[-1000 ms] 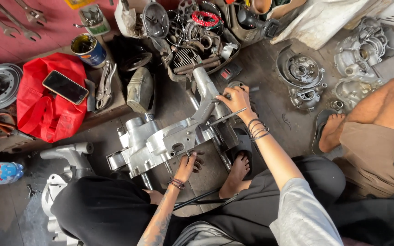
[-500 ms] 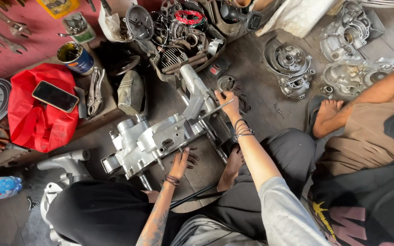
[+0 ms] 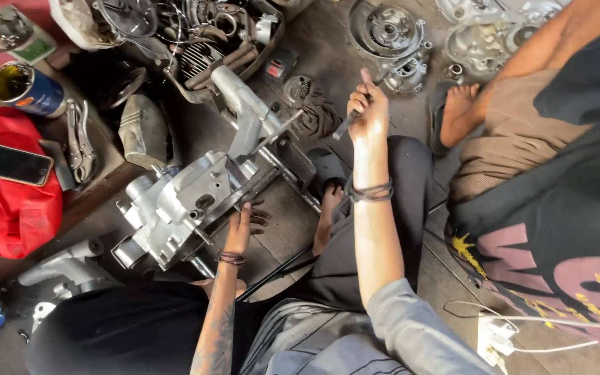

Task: The person uses a screwdriver to tighten or adjust screws on a metallic engine casing held in a stand. They rotate the casing to access different sides and continue working on the fasteners.

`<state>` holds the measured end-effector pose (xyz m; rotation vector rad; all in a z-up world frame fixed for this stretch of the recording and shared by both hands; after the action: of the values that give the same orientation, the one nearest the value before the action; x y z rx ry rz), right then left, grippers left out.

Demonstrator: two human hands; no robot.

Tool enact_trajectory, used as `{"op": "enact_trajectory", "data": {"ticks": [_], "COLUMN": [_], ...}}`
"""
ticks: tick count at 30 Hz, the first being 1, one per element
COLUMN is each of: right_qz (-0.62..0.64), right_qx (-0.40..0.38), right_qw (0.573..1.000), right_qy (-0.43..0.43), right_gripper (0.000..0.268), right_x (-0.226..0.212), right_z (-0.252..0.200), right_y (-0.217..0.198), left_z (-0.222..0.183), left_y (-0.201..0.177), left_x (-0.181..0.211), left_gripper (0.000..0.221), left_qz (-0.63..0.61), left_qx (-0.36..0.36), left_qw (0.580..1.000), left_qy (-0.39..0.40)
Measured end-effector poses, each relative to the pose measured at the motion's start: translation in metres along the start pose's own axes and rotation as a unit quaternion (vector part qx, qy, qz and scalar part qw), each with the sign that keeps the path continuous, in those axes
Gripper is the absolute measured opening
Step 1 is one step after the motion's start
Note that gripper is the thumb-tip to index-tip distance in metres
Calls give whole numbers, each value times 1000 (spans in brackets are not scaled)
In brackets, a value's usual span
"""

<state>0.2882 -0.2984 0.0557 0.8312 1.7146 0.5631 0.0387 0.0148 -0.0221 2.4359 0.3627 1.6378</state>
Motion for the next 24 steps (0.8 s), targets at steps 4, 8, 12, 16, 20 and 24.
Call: {"op": "enact_trajectory", "data": {"ticks": [4, 8, 12, 16, 20, 24], "right_qz": [-50, -175, -397, -438, -392, -508], "right_qx": [28, 39, 27, 57, 24, -77], "right_qw": [996, 977, 896, 877, 910, 851], "right_qy": [-68, -112, -194, -187, -133, -110], "right_gripper": [31, 34, 31, 26, 38, 42], "right_x": [-27, -58, -98, -109, -86, -26], "right_z": [-70, -94, -133, -129, -108, -62], "right_y": [38, 60, 60, 39, 93, 166], "left_z": [-2, -5, -4, -6, 2, 5], "left_y": [2, 7, 6, 10, 5, 1], "left_x": [6, 15, 16, 18, 4, -8], "left_gripper": [56, 63, 62, 59, 56, 53], "left_qz": [-3, 7, -6, -4, -15, -14], "left_qx": [-4, 7, 0, 15, 17, 21], "left_qw": [1000, 1000, 1000, 1000, 1000, 999], "left_qy": [-8, -9, 19, 11, 19, 37]}}
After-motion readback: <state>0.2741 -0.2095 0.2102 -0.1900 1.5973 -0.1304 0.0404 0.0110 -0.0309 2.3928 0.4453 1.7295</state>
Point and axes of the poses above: each hand's wrist, its own z-axis towards the middle knuckle, its own y-axis out of the palm, x = y × z, the point moved 4 cm from there along z, towards the middle knuckle, and after that the axes turned 14 degrees about -z, right-handed, at the moved point
